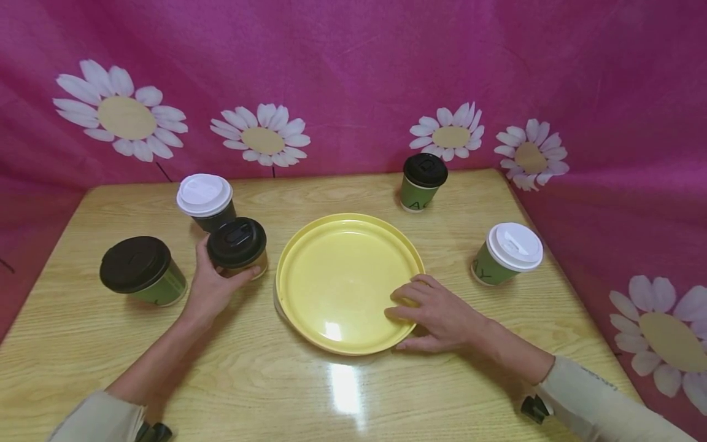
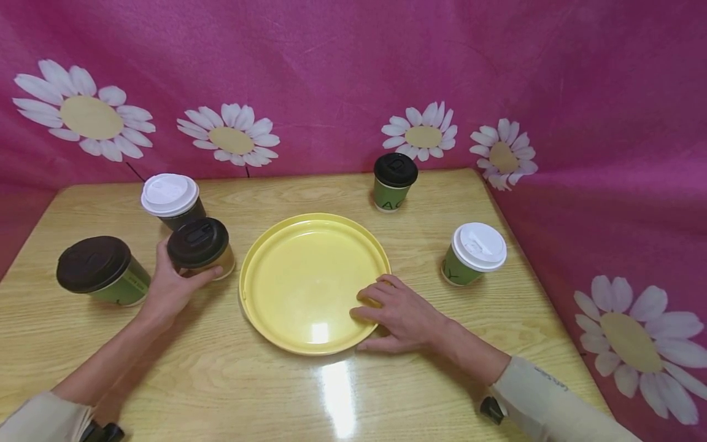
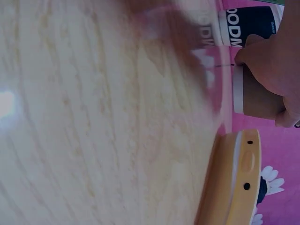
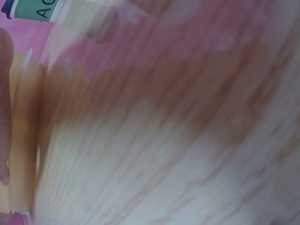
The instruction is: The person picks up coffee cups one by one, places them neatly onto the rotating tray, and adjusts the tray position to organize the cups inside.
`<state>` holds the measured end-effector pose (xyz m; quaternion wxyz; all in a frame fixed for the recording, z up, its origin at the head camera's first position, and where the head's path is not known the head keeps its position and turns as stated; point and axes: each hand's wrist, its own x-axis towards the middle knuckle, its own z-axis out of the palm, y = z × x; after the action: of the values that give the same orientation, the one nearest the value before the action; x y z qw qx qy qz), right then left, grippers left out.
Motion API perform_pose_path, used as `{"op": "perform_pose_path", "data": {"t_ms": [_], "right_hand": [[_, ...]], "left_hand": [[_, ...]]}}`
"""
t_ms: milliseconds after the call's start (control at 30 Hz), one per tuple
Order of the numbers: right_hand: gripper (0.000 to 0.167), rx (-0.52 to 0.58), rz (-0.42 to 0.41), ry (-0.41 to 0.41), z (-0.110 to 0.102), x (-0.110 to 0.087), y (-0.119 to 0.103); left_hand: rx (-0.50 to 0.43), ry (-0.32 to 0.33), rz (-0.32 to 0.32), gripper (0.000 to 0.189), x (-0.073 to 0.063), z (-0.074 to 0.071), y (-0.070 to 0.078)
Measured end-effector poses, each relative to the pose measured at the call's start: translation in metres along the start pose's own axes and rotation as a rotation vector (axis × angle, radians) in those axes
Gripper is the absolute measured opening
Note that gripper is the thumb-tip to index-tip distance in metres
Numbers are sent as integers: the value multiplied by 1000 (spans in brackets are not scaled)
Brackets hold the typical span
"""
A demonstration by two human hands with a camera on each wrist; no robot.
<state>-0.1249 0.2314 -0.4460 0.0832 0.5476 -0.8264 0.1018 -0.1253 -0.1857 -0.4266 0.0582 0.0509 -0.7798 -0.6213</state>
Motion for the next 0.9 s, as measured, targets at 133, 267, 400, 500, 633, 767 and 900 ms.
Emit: {"op": "perform_pose_path", "data": {"t_ms": [133,267,400,500,633,767,900], "right_hand": [[55,-1,-1,-1,-1,1,-1],[55,2,1,0,-1,2,-2],[55,6,11,-1,0,1,-3],[56,5,14,4,1,0,-3],[55,10,10,20,2,-1,-3],[55,13,13,21,3,-1,-3],[55,20,22,13,2,0,-4]], "left_hand": [[8,-4,-2,95,-4,0,6],[-1,-20,4,95,-9,-1,12],[-38,-33,14,95,-16,1,18],[-58,-42,30,95,-22,4,23],[-12,-51,77,96,-30,5,30],[0,-60,114,95,-33,7,35],[-67,-76,134,92,-35,10,40]]}}
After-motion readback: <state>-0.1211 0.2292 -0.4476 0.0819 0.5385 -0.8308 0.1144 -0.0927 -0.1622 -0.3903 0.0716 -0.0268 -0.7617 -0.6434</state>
